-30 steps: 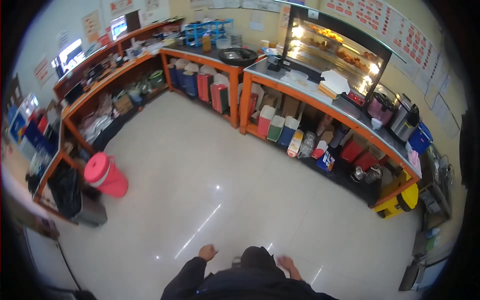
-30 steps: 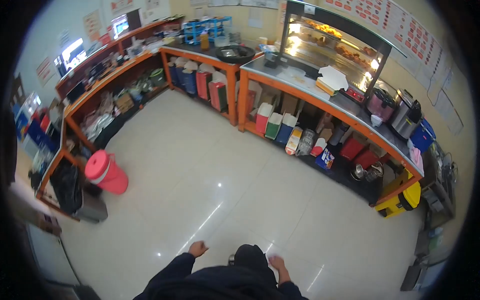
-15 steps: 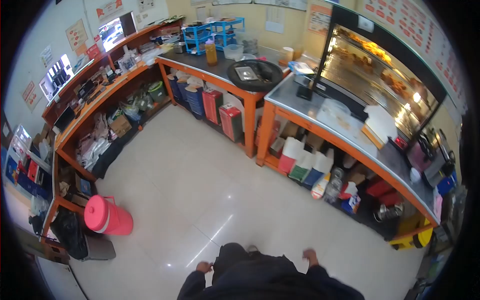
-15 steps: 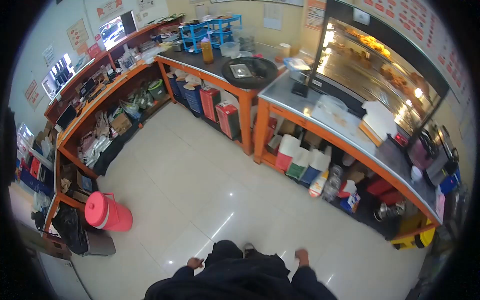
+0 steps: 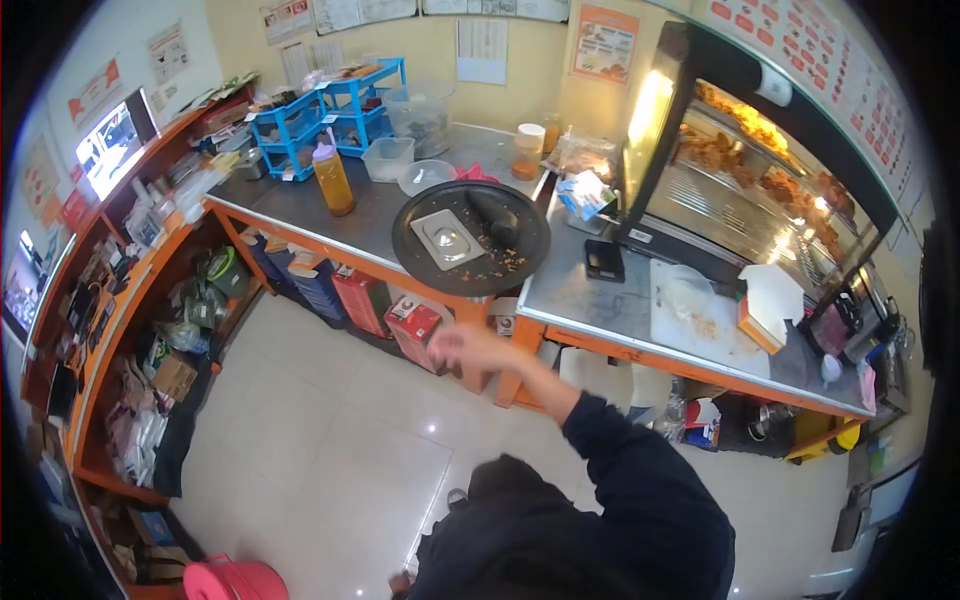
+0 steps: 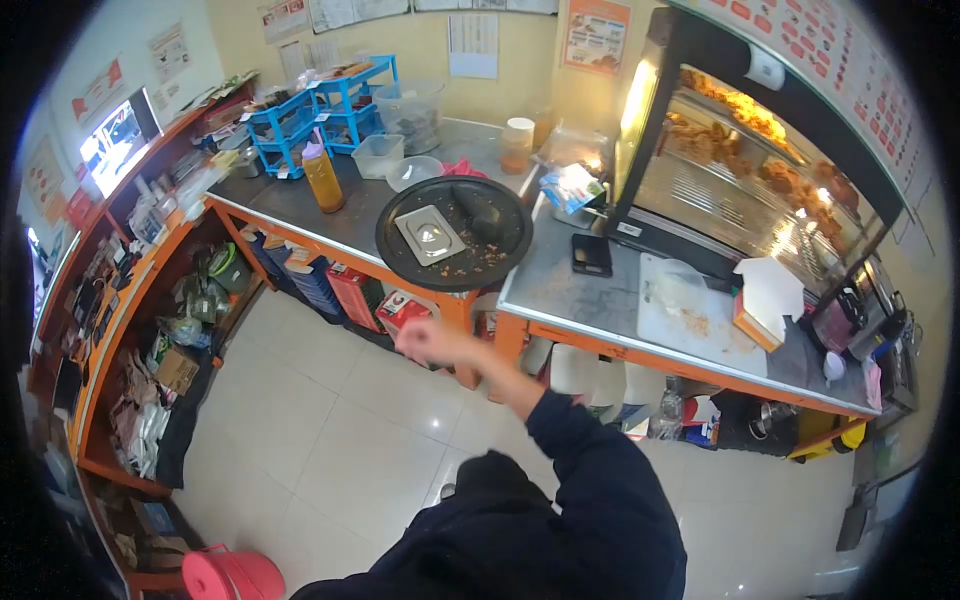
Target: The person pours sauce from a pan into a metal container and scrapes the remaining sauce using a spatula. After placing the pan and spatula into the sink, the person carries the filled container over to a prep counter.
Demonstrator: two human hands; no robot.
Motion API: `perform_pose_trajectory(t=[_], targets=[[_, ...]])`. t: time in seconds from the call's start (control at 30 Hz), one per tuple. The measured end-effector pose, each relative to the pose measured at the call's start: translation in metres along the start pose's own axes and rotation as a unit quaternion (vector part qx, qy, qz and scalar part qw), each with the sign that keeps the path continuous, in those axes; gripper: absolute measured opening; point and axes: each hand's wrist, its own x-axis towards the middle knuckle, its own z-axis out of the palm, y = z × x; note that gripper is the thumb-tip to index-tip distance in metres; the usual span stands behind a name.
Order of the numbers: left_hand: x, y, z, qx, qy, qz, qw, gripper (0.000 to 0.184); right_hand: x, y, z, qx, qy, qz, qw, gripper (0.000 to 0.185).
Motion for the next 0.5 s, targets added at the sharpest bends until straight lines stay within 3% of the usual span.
perform_pose_trajectory(t=[0.03,0.07,0.1,0.13,0.2,0.23,0.27,0.3,0.33,0.37,0.4,0.43,0.47,0.5], targets=[[0.043,0.009,-0.018,-0.006,0.063,0.067,0.996,0.025,0.023,-0.011,-0.028,-0.033,0.052,-0.017,0.998,0.017],[0.080,0.026,-0.038,-0.121,0.117,0.066,0.984,0.025,0.047,-0.015,-0.061,-0.067,0.101,-0.036,0.992,0.015],[0.120,0.048,-0.055,-0.322,0.188,-0.018,0.928,0.020,0.077,-0.010,-0.098,-0.001,0.139,-0.024,0.990,0.012],[0.145,0.089,-0.088,-0.414,0.222,0.003,0.883,0.018,0.106,-0.006,-0.133,-0.041,0.239,-0.064,0.968,0.013],[0.173,0.162,-0.138,-0.454,0.287,0.030,0.843,0.017,0.174,0.017,-0.210,0.032,0.312,-0.064,0.947,0.013],[0.178,0.187,-0.144,-0.456,0.322,0.028,0.829,0.017,0.214,0.041,-0.254,-0.089,0.363,-0.086,0.924,0.019],[0.180,0.212,-0.152,-0.453,0.362,0.024,0.815,0.016,0.239,0.037,-0.282,-0.220,0.411,-0.022,0.885,0.028],[0.180,0.233,-0.154,-0.444,0.400,0.013,0.801,0.016,0.272,0.068,-0.322,-0.405,0.461,0.005,0.789,0.035],[0.170,0.254,-0.147,-0.429,0.423,-0.033,0.798,0.015,0.299,0.087,-0.350,-0.449,0.449,0.099,0.766,0.040],[0.156,0.260,-0.127,-0.404,0.421,-0.079,0.808,0.015,0.319,0.110,-0.378,-0.436,0.387,0.216,0.783,0.046],[0.143,0.264,-0.104,-0.382,0.420,-0.121,0.814,0.015,0.346,0.170,-0.418,-0.450,0.339,0.302,0.769,0.049],[0.127,0.256,-0.061,-0.397,0.407,-0.186,0.801,0.018,0.354,0.219,-0.443,-0.543,0.246,0.240,0.766,0.048],[0.108,0.255,-0.018,-0.417,0.392,-0.248,0.782,0.020,0.363,0.246,-0.454,-0.534,0.209,0.251,0.780,0.046],[0.081,0.276,0.005,-0.342,0.336,-0.341,0.809,0.025,0.359,0.275,-0.467,-0.513,0.219,0.104,0.824,0.049]])
